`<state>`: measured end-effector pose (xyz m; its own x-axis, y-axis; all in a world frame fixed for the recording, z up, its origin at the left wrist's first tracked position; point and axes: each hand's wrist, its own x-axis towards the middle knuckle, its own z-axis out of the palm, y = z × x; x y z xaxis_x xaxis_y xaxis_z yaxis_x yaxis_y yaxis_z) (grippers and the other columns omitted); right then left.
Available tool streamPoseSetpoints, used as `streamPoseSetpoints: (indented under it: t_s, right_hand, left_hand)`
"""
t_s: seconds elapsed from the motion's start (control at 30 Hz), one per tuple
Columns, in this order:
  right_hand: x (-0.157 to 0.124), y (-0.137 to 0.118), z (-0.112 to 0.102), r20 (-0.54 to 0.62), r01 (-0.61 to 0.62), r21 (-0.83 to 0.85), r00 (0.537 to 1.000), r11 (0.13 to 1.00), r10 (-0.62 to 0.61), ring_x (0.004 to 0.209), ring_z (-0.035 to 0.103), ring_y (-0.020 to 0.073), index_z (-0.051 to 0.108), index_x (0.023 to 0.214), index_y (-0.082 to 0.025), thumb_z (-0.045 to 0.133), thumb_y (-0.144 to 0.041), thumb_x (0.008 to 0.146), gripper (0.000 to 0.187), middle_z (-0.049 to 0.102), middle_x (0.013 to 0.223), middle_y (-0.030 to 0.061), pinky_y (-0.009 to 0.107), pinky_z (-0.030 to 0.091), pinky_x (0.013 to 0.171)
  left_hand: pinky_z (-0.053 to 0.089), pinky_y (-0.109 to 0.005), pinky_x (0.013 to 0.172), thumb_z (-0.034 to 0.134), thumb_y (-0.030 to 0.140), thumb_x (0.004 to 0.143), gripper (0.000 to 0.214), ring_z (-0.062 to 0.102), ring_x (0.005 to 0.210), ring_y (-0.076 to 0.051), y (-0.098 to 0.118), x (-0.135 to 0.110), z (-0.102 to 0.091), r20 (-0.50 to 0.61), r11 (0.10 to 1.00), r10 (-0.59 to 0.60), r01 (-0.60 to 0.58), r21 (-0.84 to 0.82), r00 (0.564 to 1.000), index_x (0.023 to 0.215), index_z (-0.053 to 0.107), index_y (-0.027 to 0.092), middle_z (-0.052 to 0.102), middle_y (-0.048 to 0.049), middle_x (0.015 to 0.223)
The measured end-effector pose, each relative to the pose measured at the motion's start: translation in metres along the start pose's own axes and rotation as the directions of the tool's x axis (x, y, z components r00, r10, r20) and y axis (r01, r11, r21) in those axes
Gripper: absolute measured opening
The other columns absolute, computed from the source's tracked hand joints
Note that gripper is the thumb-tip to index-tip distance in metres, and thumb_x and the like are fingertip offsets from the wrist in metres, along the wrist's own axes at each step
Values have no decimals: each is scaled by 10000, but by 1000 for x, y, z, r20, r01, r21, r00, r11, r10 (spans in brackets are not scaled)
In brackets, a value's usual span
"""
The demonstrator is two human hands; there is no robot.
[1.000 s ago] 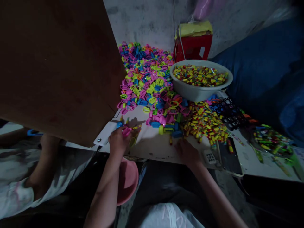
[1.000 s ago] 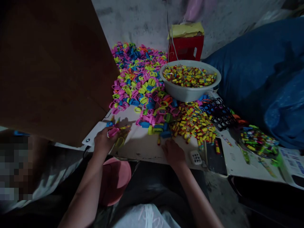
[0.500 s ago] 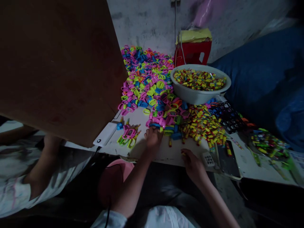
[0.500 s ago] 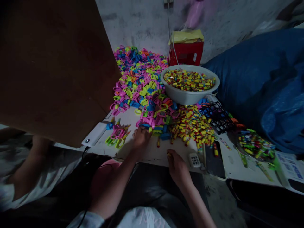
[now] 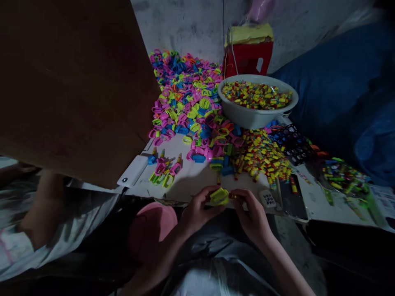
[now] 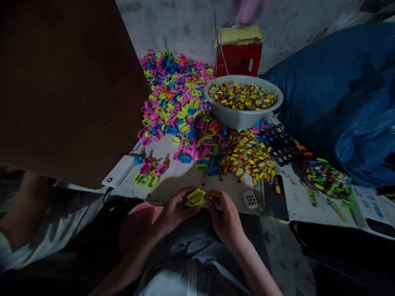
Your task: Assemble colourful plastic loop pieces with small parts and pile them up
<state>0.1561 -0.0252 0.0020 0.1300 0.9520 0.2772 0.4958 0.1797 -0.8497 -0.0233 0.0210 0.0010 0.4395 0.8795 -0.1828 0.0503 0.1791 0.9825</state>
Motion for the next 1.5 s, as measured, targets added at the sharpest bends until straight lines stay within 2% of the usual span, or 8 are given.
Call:
streamPoseSetpoints:
  t_s: [0.2,0.5,0.7,0.87,1.0,1.17,1.37,1.5]
  right_hand:
    - [-2,4,-3,-85,-7,26,996,1000,9,867,661,179,581,1037,-230,546,-282,925,128,698,983,71,290,541,738]
    - [-3,-2,-13,22,91,-74,996,993,-89,899,656,183,579,985,-233,491,-212,935,103,691,988,69,292,526,759]
    - [-6,1,-18,30,72,-54,997,996,-70,815,659,167,553,1013,-228,480,-208,942,104,685,932,53,262,521,693]
    - [-3,-6,-22,111,166,-188,983,968,-147,850,642,190,551,1009,-222,423,-161,952,153,685,939,69,301,500,736]
    - [-1,-11,-27,249,310,-345,940,886,-232,812,615,204,549,1045,-199,473,-198,957,116,673,937,78,324,454,727]
    - [-6,-7,-28,438,438,-474,870,764,-227,676,581,195,542,869,-211,487,-229,953,102,624,737,28,313,354,631]
    - [-17,-7,-13,437,459,-435,860,775,-264,624,575,169,545,828,-203,446,-192,948,156,622,677,23,294,323,601]
    - [-5,3,5,468,390,-386,864,836,-187,703,608,178,597,876,-198,533,-251,940,104,663,754,32,280,373,638]
  left_hand:
    - [421,-374,1109,757,327,781,541,598,1219,-251,18,-6,3,-18,990,23,-20,136,1000,1292,612,222,638,-90,1326]
    - [417,-399,1122,731,363,813,525,590,1237,-261,16,-9,5,2,986,36,-36,160,999,1307,609,235,623,-91,1348]
    - [437,-385,1103,726,366,818,530,595,1232,-257,15,-9,6,20,988,15,-18,151,1000,1318,599,243,615,-86,1361]
    - [455,-378,1079,744,382,790,533,607,1211,-266,19,-9,8,-12,991,6,-4,133,1000,1284,629,217,651,-102,1305]
    - [509,-364,991,772,423,742,593,669,1091,-265,24,-9,9,27,996,-93,92,13,995,1258,641,163,711,-120,1186]
    - [512,-371,957,824,440,668,628,675,1066,-277,18,-7,3,119,970,-241,241,9,963,1207,675,155,713,-133,1174]
    - [534,-367,888,852,433,620,543,703,964,-253,8,-8,-12,228,951,-269,296,-89,936,1078,724,171,750,-108,1058]
    - [542,-362,878,816,418,651,492,691,975,-248,11,-8,-31,128,962,-268,259,82,955,1070,721,177,751,-91,1059]
